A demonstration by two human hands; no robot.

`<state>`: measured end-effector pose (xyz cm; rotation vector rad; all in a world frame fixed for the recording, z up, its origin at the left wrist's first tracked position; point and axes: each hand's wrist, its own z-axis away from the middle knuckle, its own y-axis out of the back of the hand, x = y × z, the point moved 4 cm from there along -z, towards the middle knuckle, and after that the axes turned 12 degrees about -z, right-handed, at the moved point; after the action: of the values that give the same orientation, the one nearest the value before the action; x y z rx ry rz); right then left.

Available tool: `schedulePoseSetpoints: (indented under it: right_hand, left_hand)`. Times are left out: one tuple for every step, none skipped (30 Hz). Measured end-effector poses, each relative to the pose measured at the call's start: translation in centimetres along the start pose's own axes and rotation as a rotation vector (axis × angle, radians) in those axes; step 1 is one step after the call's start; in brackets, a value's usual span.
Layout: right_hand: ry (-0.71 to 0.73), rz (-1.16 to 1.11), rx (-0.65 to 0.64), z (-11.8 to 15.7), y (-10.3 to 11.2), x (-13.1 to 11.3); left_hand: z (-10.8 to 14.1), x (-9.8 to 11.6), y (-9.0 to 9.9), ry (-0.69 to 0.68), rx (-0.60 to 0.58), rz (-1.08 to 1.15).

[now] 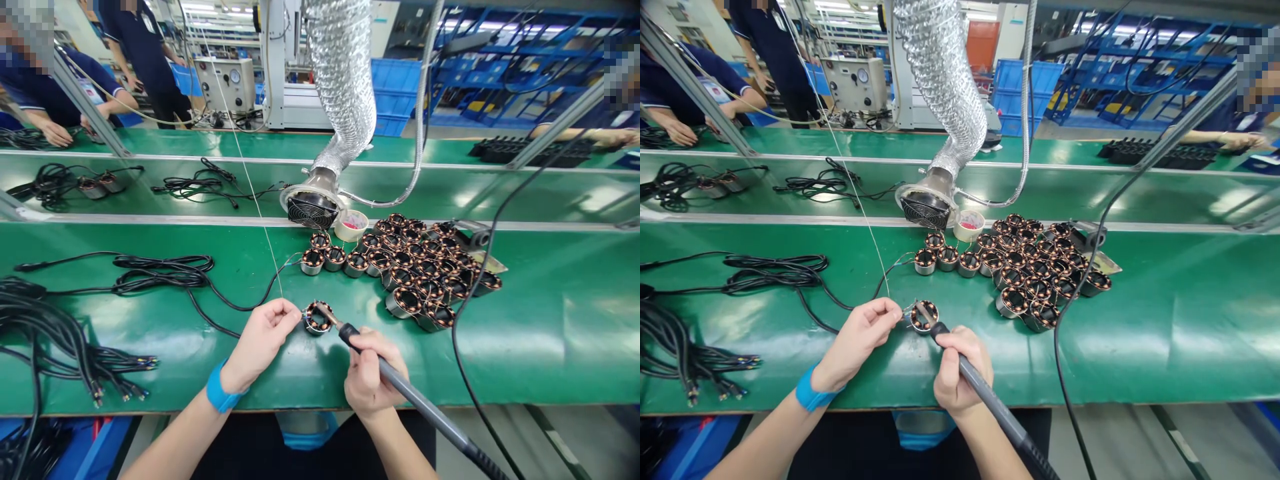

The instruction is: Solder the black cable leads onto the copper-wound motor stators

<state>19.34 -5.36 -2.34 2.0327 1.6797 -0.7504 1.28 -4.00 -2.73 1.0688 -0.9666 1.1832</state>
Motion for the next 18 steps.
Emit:
schedulePoseSetpoints:
  right_hand:
    - [0.021, -0.015, 0.017, 0.09, 0.11, -0.03]
    - [0.038, -0.031, 0.035, 0.12, 0.18, -0.07]
    - [0.048, -0.044, 0.047, 0.11, 0.2, -0.11]
    - [0.047, -0.046, 0.043, 0.05, 0.15, -0.13]
    - [0.04, -0.047, 0.031, -0.01, 0.09, -0.15]
    - [0.03, -0.051, 0.013, -0.07, 0.02, -0.16]
    - [0.019, -0.056, -0.006, -0.11, -0.03, -0.17]
    - [0.009, -0.061, -0.024, -0.12, -0.06, -0.17]
    - [0.001, -0.064, -0.036, -0.11, -0.06, -0.16]
    - [-0.009, -0.064, -0.044, -0.07, -0.04, -0.13]
    - [-0.022, -0.063, -0.05, -0.02, -0.02, -0.08]
    - [-0.036, -0.062, -0.054, 0.04, -0.01, -0.02]
    - [-0.05, -0.062, -0.055, 0.1, -0.01, 0.04]
    - [-0.062, -0.063, -0.053, 0.14, -0.01, 0.1]
    - [-0.072, -0.062, -0.045, 0.17, 0.0, 0.14]
    - [-0.08, -0.061, -0.029, 0.17, 0.01, 0.16]
    - [-0.086, -0.062, -0.005, 0.16, 0.05, 0.16]
    - [-0.091, -0.065, 0.027, 0.14, 0.1, 0.14]
  left_hand:
    - [0.01, 0.03, 0.0, -0.001, 0.001, -0.002]
    - [0.02, 0.06, 0.01, -0.003, 0.003, -0.004]
    - [0.02, 0.08, 0.01, -0.003, 0.004, -0.006]
    - [0.02, 0.09, 0.01, -0.004, 0.005, -0.008]
    - [0.01, 0.1, 0.01, -0.004, 0.006, -0.011]
    - [0.0, 0.1, 0.01, -0.004, 0.009, -0.013]
    - [-0.02, 0.1, 0.0, -0.003, 0.009, -0.015]
    - [-0.03, 0.11, 0.0, -0.002, 0.01, -0.016]
    - [-0.03, 0.12, 0.0, -0.001, 0.011, -0.015]
    - [-0.02, 0.15, 0.01, 0.0, 0.012, -0.014]
    - [0.0, 0.18, 0.02, 0.002, 0.014, -0.013]
    - [0.02, 0.22, 0.03, 0.001, 0.017, -0.012]
    - [0.04, 0.26, 0.03, -0.001, 0.018, -0.011]
    - [0.05, 0.31, 0.03, -0.002, 0.018, -0.011]
    - [0.05, 0.33, 0.03, -0.003, 0.019, -0.01]
    - [0.04, 0.35, 0.02, -0.002, 0.019, -0.009]
    - [0.02, 0.35, 0.02, -0.001, 0.018, -0.007]
    - [0.0, 0.34, 0.02, 0.0, 0.018, -0.007]
